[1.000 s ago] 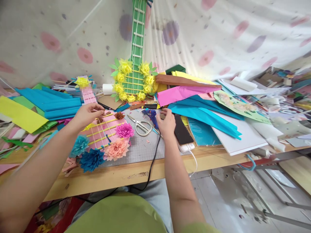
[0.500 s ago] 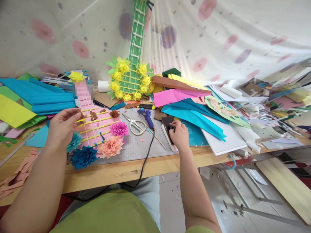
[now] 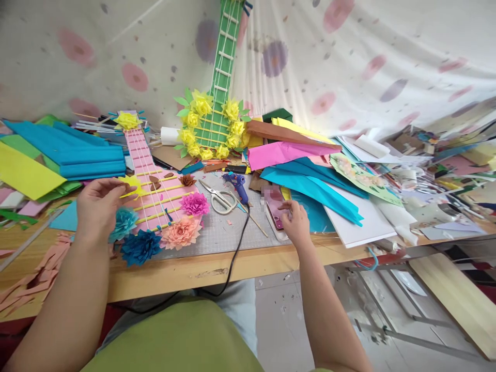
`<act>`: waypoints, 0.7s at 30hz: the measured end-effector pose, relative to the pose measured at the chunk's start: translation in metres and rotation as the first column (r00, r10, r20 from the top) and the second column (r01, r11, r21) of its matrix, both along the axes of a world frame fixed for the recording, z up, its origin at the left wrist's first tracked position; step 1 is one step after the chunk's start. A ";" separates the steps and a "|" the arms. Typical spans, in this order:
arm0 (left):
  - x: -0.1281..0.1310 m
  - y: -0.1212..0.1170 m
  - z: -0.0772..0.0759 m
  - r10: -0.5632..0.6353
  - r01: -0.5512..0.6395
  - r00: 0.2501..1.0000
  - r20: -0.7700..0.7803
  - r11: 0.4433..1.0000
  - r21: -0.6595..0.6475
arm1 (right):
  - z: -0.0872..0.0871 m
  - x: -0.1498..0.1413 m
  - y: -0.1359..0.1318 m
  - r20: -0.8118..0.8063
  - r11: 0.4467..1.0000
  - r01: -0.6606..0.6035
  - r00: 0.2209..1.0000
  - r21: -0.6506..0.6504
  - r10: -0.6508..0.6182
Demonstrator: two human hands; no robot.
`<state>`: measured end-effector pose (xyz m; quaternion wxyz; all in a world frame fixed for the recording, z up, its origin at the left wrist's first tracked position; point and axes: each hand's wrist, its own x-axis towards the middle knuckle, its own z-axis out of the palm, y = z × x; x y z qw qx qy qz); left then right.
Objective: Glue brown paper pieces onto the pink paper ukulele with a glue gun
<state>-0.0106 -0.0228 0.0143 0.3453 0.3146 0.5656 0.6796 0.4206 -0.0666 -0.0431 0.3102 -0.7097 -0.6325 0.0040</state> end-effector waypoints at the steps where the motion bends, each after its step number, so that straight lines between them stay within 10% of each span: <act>1: 0.000 -0.001 0.000 0.004 -0.004 1.000 -0.005 1.000 -0.006 | 0.001 0.000 -0.002 -0.003 1.000 -0.004 1.000 0.003 0.004; 21: -0.008 -0.007 -0.007 0.004 -0.007 0.995 -0.099 0.999 -0.033 | 0.006 0.006 0.019 0.100 0.990 -0.132 0.986 -0.044 0.136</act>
